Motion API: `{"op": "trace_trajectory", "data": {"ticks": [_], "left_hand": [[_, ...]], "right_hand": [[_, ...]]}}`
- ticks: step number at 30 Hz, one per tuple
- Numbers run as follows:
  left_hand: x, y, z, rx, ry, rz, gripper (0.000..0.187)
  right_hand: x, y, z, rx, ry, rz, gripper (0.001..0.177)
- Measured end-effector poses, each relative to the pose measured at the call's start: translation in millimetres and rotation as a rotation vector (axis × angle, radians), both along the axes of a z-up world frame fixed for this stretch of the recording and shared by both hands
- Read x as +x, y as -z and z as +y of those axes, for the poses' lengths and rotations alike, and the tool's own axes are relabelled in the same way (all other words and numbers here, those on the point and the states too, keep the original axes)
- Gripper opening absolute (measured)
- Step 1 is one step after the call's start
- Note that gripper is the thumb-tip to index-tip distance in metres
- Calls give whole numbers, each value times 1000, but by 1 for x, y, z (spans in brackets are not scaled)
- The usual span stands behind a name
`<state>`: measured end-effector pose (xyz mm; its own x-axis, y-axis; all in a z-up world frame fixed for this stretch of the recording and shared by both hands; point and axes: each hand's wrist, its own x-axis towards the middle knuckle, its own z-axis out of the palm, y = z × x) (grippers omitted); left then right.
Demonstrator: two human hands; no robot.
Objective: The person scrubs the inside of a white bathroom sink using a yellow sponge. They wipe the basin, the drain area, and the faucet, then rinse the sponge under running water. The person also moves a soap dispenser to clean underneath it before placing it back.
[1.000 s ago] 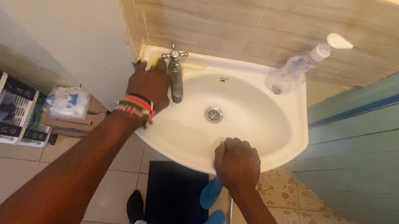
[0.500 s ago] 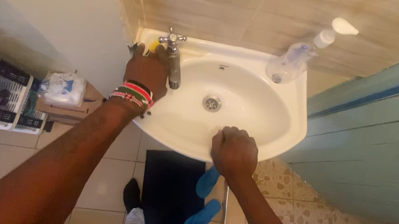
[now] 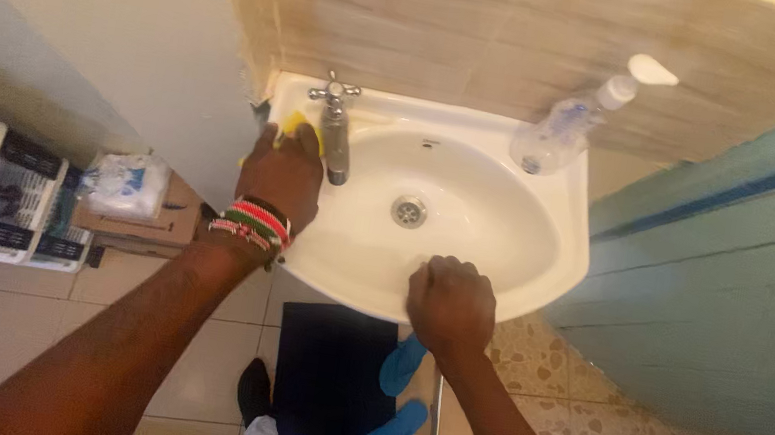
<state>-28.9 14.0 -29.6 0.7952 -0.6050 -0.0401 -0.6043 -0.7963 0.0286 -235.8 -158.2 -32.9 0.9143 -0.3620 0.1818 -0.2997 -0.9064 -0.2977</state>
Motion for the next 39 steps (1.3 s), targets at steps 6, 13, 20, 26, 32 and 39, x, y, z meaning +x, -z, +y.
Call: {"op": "trace_trajectory", "data": {"ticks": [6,13,20,26,32,39], "left_hand": [[44,-13,-17,42,30,66,48],[15,-4,-5,115,95,-23,69],[34,-12,-13,64,-22,136,44],[35,-9,-8,111,104,35,42],[-11,17,16,-70,57,-206,58],[31,-4,-6,-6,71,-33,72]], "right_hand": [[5,-6,-1,13,14,-4,27],[4,-9,-3,12,0,-35,26],[1,13,-5,-272,-112,-353,22],[1,7,-4,-10,-22,-6,27],[2,-1,0,23,6,-3,28],[3,-1,1,-38,-24,-73,27]]}}
